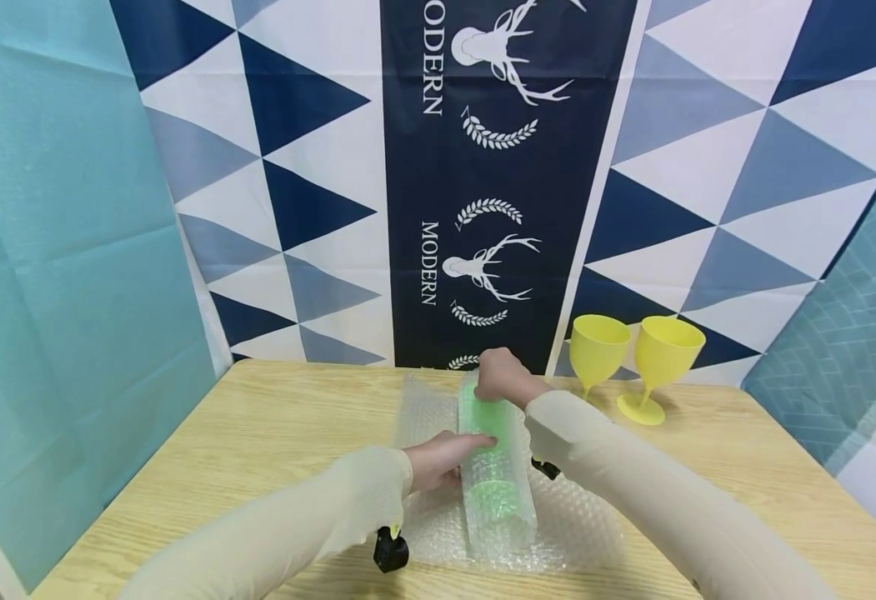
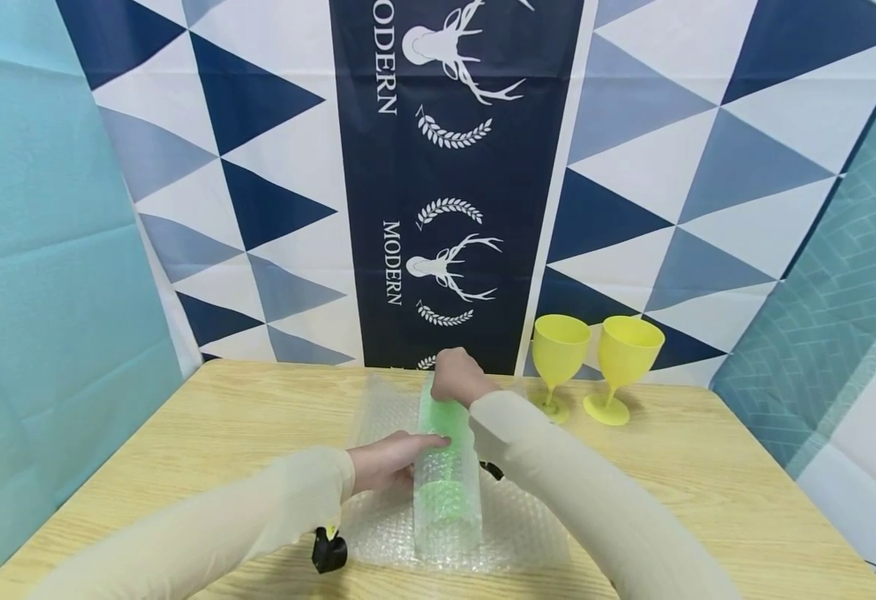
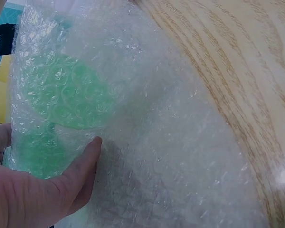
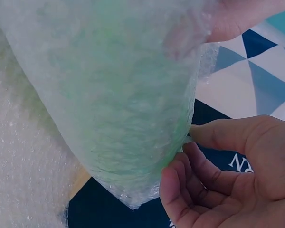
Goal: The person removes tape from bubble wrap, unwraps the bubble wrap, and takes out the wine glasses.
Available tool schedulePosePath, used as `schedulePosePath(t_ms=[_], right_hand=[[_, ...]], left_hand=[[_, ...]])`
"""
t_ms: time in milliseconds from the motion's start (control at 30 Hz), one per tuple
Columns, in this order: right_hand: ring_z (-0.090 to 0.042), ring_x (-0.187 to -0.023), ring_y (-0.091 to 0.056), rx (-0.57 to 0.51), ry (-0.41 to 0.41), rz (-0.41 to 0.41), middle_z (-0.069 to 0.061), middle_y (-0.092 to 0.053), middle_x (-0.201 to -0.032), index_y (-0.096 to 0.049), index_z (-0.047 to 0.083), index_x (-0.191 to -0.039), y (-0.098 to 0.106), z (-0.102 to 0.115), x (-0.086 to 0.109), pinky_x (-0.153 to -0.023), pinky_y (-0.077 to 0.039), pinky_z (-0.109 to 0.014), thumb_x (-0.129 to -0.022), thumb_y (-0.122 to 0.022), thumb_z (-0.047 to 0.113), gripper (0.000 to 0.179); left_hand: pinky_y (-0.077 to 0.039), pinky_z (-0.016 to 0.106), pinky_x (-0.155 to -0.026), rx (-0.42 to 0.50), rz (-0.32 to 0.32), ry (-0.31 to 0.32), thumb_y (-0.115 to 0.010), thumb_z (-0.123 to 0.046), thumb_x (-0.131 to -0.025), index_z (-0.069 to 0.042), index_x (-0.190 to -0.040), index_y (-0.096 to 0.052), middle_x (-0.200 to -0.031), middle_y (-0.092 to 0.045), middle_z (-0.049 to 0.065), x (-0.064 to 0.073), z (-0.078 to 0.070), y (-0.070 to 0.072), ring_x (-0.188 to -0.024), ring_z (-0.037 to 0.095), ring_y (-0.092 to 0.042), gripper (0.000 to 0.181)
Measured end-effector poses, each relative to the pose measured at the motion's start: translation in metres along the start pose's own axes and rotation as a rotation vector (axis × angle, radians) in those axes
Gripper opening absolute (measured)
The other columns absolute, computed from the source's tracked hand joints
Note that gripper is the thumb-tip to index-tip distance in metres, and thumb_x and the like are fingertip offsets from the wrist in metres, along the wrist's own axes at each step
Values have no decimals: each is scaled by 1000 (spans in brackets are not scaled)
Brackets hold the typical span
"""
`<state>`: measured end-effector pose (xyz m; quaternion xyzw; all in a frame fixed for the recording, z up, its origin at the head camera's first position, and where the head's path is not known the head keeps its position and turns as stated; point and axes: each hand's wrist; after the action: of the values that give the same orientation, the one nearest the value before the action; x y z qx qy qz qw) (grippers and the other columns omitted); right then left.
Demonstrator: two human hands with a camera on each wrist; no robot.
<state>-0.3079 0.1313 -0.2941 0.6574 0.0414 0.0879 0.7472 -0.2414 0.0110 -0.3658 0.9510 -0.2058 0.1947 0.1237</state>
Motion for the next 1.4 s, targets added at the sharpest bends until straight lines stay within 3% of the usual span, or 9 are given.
schedulePosePath(t_ms=[300, 533, 700, 1033, 1400], right_hand=[[-11, -51, -17, 54, 126, -71, 7, -18, -50, -26, 17, -47, 1, -10, 0, -48, -20, -22, -74, -51, -1, 41], [-13, -51, -37, -3, -21, -29, 2, -37, -56, -41, 13, -53, 3, -7, 2, -48, -33, -21, -73, -62, 6, 30], [-13, -48, -48, -31, -101, 23, -5, -52, -65, -52, 9, -62, 5, -2, 3, -43, -38, -21, -76, -59, 2, 16], [-9, -41, -35, -61, -173, 112, 0, -39, -56, -53, 8, -62, 6, 3, 2, -41, -28, -20, -80, -52, 0, 20], [-8, -39, -32, -117, -220, 143, -2, -43, -59, -62, 2, -78, 7, 3, -1, -39, -28, -20, -81, -52, 0, 11]], left_hand=[[-42, 51, -108, -19, -8, 3, -62, -41, -89, 7, -141, -30, -140, -41, 23, 0, 0, 1, -127, 37, -49, 78], [-45, 50, -105, -11, -13, -3, -63, -40, -88, 7, -140, -31, -139, -42, 23, 0, 1, 0, -124, 35, -52, 78], [-46, 49, -104, -19, -11, -4, -63, -41, -89, 7, -141, -30, -140, -41, 22, 1, 0, 0, -124, 35, -51, 78], [-44, 50, -105, -28, -21, 5, -63, -42, -89, 7, -142, -28, -142, -39, 24, 2, 0, -1, -129, 39, -48, 81], [-45, 49, -105, -19, -5, -1, -62, -42, -89, 7, -143, -26, -140, -40, 23, 3, 1, 0, -126, 37, -50, 82]])
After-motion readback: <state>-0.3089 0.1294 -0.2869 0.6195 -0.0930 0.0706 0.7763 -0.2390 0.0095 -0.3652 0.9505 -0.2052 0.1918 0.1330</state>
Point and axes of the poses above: each hand's wrist, its own x-axis away from the middle knuckle, its own y-axis out of the back of the hand, z = x × y
